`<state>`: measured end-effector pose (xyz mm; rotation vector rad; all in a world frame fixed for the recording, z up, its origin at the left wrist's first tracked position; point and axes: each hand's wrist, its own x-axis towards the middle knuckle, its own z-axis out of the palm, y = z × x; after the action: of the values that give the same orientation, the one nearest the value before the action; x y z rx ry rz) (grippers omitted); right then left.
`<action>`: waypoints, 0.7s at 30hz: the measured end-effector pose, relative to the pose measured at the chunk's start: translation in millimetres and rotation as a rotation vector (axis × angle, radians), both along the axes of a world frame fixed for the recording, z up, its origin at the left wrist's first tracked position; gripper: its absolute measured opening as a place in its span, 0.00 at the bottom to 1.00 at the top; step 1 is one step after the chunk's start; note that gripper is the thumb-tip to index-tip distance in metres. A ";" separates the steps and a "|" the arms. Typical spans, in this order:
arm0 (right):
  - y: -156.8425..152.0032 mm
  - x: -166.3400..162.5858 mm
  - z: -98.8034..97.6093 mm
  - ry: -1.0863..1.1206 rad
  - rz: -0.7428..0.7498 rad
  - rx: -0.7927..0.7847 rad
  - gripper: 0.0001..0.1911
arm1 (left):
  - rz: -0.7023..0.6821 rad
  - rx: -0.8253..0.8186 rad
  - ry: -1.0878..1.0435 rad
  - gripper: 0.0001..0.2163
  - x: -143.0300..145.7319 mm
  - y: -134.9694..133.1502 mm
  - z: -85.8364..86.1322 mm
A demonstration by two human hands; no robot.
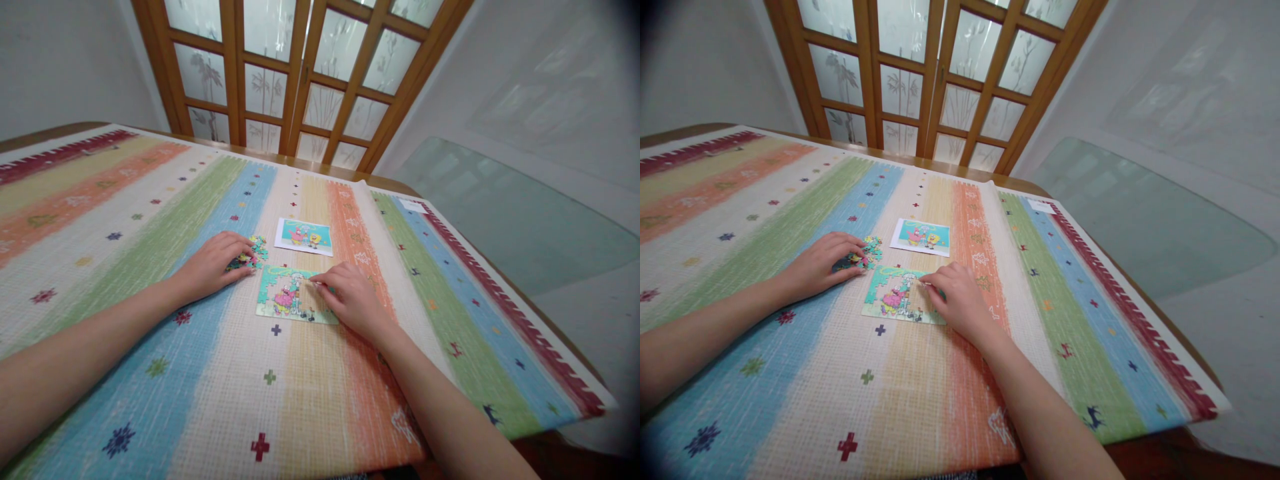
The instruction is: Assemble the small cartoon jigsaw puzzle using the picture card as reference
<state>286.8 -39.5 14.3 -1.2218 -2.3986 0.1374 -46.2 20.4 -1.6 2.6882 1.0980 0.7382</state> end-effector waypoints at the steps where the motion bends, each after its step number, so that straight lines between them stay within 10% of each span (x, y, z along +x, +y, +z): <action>1: 0.0 -0.1 0.2 -0.002 0.001 -0.001 0.10 | -0.023 -0.003 0.007 0.14 0.9 -0.8 0.5; 21: -0.3 0.1 1.1 0.006 0.008 0.031 0.09 | -0.045 0.140 0.116 0.17 -2.3 -0.4 -5.5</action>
<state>286.9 -39.8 15.4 -1.1962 -2.3916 0.1056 -48.6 20.1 -7.1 2.8964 1.0436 0.6832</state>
